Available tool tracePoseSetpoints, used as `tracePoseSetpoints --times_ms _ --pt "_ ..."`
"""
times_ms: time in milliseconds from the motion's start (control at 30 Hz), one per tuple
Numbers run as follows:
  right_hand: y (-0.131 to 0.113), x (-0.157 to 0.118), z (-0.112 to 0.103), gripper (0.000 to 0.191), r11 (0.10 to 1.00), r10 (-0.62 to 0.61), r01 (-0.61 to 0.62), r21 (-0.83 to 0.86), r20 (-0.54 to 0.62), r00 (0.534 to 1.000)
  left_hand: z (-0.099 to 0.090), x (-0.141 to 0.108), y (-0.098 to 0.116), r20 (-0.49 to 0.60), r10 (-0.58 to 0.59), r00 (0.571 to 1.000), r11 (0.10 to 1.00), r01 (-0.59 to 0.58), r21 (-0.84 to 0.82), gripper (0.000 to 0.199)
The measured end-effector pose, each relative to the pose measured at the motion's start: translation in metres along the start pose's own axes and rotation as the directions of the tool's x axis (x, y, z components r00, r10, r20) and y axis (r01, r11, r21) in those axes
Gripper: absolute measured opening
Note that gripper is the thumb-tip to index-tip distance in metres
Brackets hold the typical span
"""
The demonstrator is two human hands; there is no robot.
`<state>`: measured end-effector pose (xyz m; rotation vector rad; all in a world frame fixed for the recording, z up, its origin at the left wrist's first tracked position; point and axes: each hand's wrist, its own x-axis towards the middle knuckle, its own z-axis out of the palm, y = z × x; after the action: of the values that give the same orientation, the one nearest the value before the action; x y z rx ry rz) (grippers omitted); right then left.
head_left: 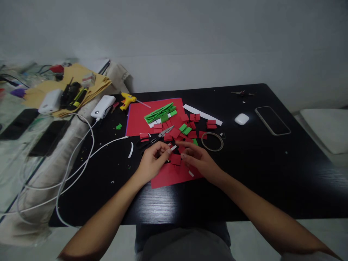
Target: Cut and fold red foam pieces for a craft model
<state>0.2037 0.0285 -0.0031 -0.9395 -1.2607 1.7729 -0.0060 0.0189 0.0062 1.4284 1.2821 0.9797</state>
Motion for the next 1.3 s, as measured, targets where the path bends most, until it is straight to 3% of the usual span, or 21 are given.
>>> tracePoseSetpoints --times_ms 100,233,400,600,733,833,933,1000,1067,1200,1300 --pt "-0.001 0.002 -0.003 0.061 0.998 -0.060 0.059 -0.016 -0.039 0.997 -0.004 0.001 -0.003 -0.049 0.035 0.998 0.995 -0.030 0.096 0.022" --pt "0.002 0.006 -0.008 0.058 0.994 -0.080 0.071 -0.078 -0.118 0.990 -0.007 0.002 -0.009 -0.111 0.088 0.990 0.935 -0.044 0.351 0.018" --pt "0.005 0.007 -0.007 0.050 0.987 -0.084 0.062 -0.150 -0.143 0.986 -0.001 0.002 -0.019 -0.040 0.183 0.982 0.783 -0.121 0.611 0.041" --pt "0.009 0.006 -0.006 0.040 0.961 -0.135 0.101 -0.258 -0.117 0.984 0.003 0.002 -0.023 0.006 0.176 0.984 0.712 -0.132 0.690 0.051" --pt "0.013 0.006 -0.007 0.030 0.921 -0.196 0.139 -0.364 -0.125 0.973 0.002 0.002 -0.022 -0.007 0.212 0.977 0.768 -0.162 0.620 0.055" --pt "0.014 0.005 -0.007 0.031 0.888 -0.262 0.183 -0.422 -0.137 0.955 0.002 0.001 -0.019 -0.059 0.212 0.975 0.867 -0.160 0.472 0.055" --pt "0.012 0.004 -0.007 0.043 0.857 -0.332 0.256 -0.447 -0.099 0.938 0.003 0.001 -0.015 -0.042 0.107 0.993 0.987 -0.101 0.128 0.054" --pt "0.010 0.003 -0.007 0.044 0.837 -0.366 0.303 -0.455 -0.055 0.929 0.003 0.001 -0.011 0.037 0.014 0.999 0.991 -0.009 -0.135 0.053" --pt "0.008 0.003 -0.007 0.035 0.829 -0.385 0.332 -0.450 -0.028 0.923 0.003 0.001 -0.007 0.125 -0.055 0.991 0.952 0.090 -0.292 0.053" --pt "0.007 0.003 -0.005 0.012 0.875 -0.316 0.260 -0.408 -0.076 0.946 0.003 0.000 -0.003 0.199 -0.113 0.973 0.929 0.175 -0.326 0.053" --pt "0.007 0.003 -0.004 0.013 0.912 -0.232 0.172 -0.372 -0.122 0.965 0.006 -0.002 -0.003 0.122 -0.067 0.990 0.941 0.103 -0.321 0.050"
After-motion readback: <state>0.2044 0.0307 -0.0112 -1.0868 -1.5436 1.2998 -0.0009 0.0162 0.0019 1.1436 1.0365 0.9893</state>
